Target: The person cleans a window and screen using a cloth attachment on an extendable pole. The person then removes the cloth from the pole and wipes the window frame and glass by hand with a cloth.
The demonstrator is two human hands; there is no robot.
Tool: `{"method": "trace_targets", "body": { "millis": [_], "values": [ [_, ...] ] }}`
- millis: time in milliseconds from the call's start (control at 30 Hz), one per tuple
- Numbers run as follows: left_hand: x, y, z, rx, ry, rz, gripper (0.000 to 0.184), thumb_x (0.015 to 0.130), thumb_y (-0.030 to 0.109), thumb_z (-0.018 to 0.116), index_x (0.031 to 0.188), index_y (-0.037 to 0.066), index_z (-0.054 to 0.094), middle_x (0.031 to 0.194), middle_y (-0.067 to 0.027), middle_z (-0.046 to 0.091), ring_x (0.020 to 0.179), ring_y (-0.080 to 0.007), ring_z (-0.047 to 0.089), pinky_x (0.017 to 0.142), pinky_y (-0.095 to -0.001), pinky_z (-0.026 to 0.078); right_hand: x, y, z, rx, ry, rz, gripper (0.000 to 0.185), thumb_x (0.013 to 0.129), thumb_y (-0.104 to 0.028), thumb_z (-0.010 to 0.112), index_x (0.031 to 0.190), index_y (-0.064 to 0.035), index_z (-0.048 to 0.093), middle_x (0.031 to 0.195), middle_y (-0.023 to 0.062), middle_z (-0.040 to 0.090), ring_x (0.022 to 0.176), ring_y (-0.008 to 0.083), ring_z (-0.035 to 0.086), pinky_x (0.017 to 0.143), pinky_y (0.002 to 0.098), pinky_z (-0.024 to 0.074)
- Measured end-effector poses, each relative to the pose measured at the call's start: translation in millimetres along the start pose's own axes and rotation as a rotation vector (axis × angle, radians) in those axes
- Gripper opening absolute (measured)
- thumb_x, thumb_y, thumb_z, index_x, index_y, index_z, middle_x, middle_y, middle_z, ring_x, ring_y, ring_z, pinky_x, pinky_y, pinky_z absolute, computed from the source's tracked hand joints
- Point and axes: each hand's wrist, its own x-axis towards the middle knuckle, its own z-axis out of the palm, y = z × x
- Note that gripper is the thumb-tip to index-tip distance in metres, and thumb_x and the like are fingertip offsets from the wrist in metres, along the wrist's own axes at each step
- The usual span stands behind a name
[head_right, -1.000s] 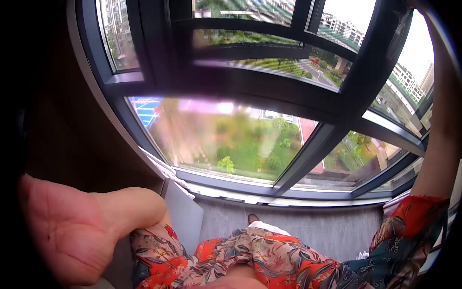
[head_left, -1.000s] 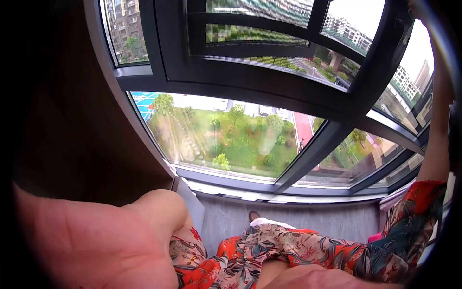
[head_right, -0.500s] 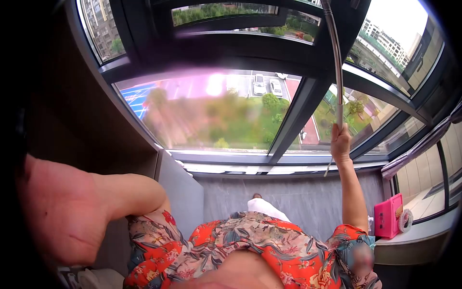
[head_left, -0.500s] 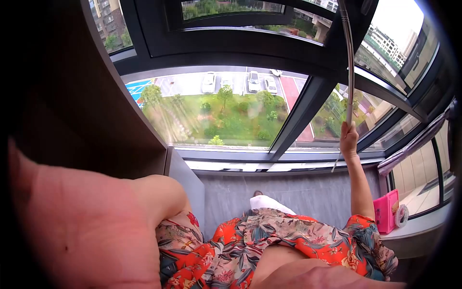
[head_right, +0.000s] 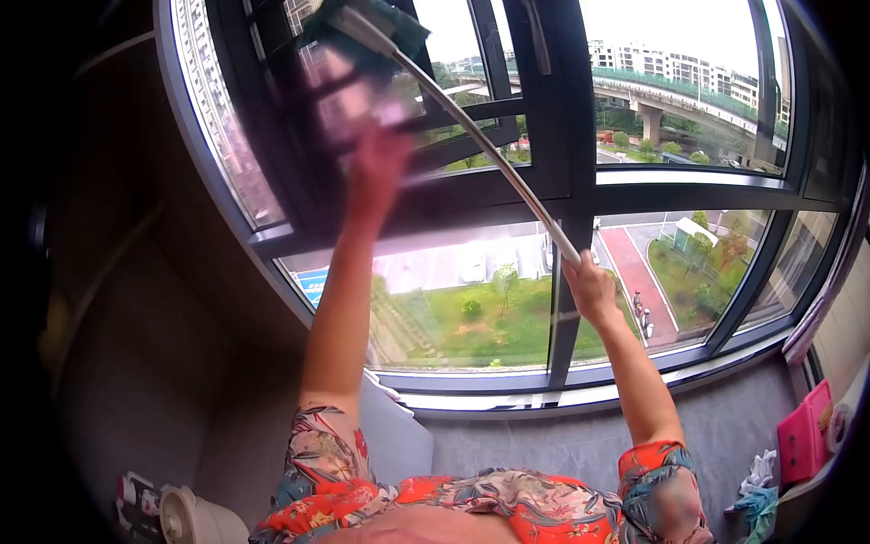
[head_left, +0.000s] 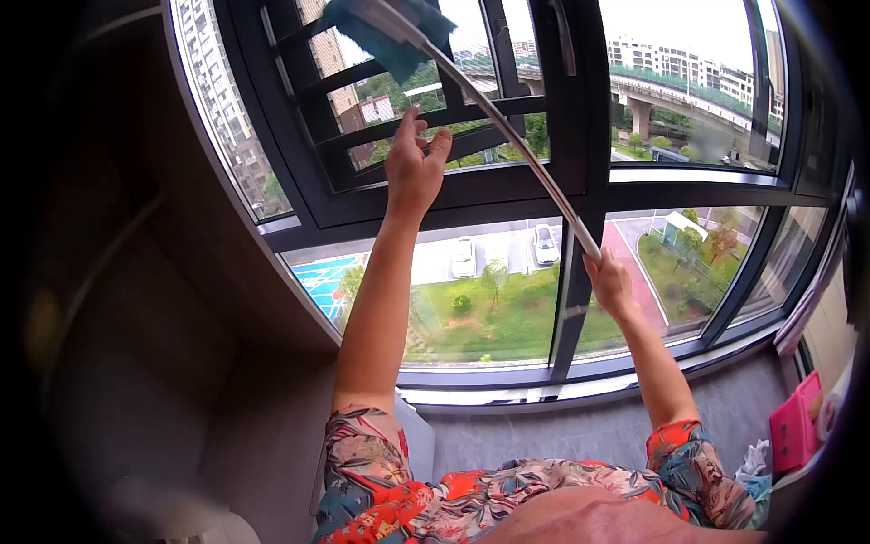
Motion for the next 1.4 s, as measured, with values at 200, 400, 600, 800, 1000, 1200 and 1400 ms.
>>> {"method": "trace_targets", "body": {
  "millis": [200, 400, 600, 800, 1000, 1200, 1400],
  "values": [
    [-7, -11, 156, -0.739, -0.195, -0.486, 0.045, 0.091, 0.036, 0.046, 0.117, 0.001, 0.035, 0.077, -0.0119, 0.057, 0.055, -0.0197, 0.058, 0.045, -0.0286, 0.046, -135, 92, -13, 0.0, -0.097, 0.15, 0.027, 0.086, -0.028, 0.054, 0.087, -0.0049, 0.041, 0.067, 0.0208, 0.058, 0.061, 0.043, 0.056, 0.051, 0.0512, 0.042],
    [1, 56, 204, -0.576, -0.062, -0.372, 0.03, 0.092, 0.029, 0.043, 0.094, -0.001, 0.04, 0.053, -0.0083, 0.051, 0.034, -0.0196, 0.049, 0.032, -0.0298, 0.042, -160, 98, 4, 0.344, -0.201, 0.241, 0.026, 0.088, -0.029, 0.05, 0.085, -0.0046, 0.044, 0.063, 0.0219, 0.055, 0.064, 0.0442, 0.054, 0.052, 0.0475, 0.0407],
    [117, 57, 177, -0.413, -0.053, -0.176, 0.027, 0.087, 0.025, 0.047, 0.084, -0.002, 0.043, 0.054, -0.0106, 0.053, 0.041, -0.0208, 0.055, 0.035, -0.0331, 0.045, -64, 32, 21, 0.593, -0.194, 0.15, 0.03, 0.089, -0.033, 0.05, 0.084, -0.0036, 0.043, 0.063, 0.0229, 0.053, 0.063, 0.0447, 0.053, 0.052, 0.0454, 0.0401],
    [14, 27, 200, -0.336, 0.099, -0.084, 0.031, 0.092, 0.031, 0.041, 0.087, 0.0, 0.042, 0.05, -0.0063, 0.049, 0.041, -0.0191, 0.054, 0.039, -0.0307, 0.041, -128, 74, 47, 0.53, -0.385, 0.316, 0.027, 0.085, -0.027, 0.056, 0.081, -0.0032, 0.046, 0.064, 0.0212, 0.055, 0.065, 0.0427, 0.054, 0.055, 0.0426, 0.0422],
    [-86, 3, 203, -0.466, -0.058, -0.328, 0.021, 0.091, 0.02, 0.047, 0.088, 0.0, 0.043, 0.057, -0.0076, 0.052, 0.046, -0.0162, 0.054, 0.043, -0.0297, 0.041, -221, 102, 65, 0.58, -0.465, 0.39, 0.027, 0.086, -0.027, 0.055, 0.079, -0.0022, 0.049, 0.057, 0.0093, 0.05, 0.052, 0.0169, 0.046, 0.052, 0.0316, 0.0411],
    [-46, -19, 199, -0.292, 0.026, -0.124, 0.021, 0.087, 0.017, 0.049, 0.087, -0.003, 0.044, 0.06, -0.0193, 0.054, 0.058, -0.0385, 0.056, 0.049, -0.0425, 0.041, -181, 88, 89, 0.602, -0.385, 0.31, 0.028, 0.086, -0.028, 0.055, 0.077, -0.0025, 0.049, 0.057, 0.0072, 0.049, 0.051, 0.0161, 0.045, 0.051, 0.0317, 0.0406],
    [115, -61, 136, -0.186, 0.281, 0.083, 0.023, 0.085, 0.019, 0.05, 0.086, -0.003, 0.049, 0.067, -0.0206, 0.057, 0.065, -0.0383, 0.059, 0.058, -0.0438, 0.045, -32, 15, 122, 0.537, -0.395, 0.165, 0.027, 0.086, -0.027, 0.055, 0.082, -0.0013, 0.051, 0.061, 0.0173, 0.053, 0.053, 0.0289, 0.051, 0.052, 0.0368, 0.0409]
  ]
}}
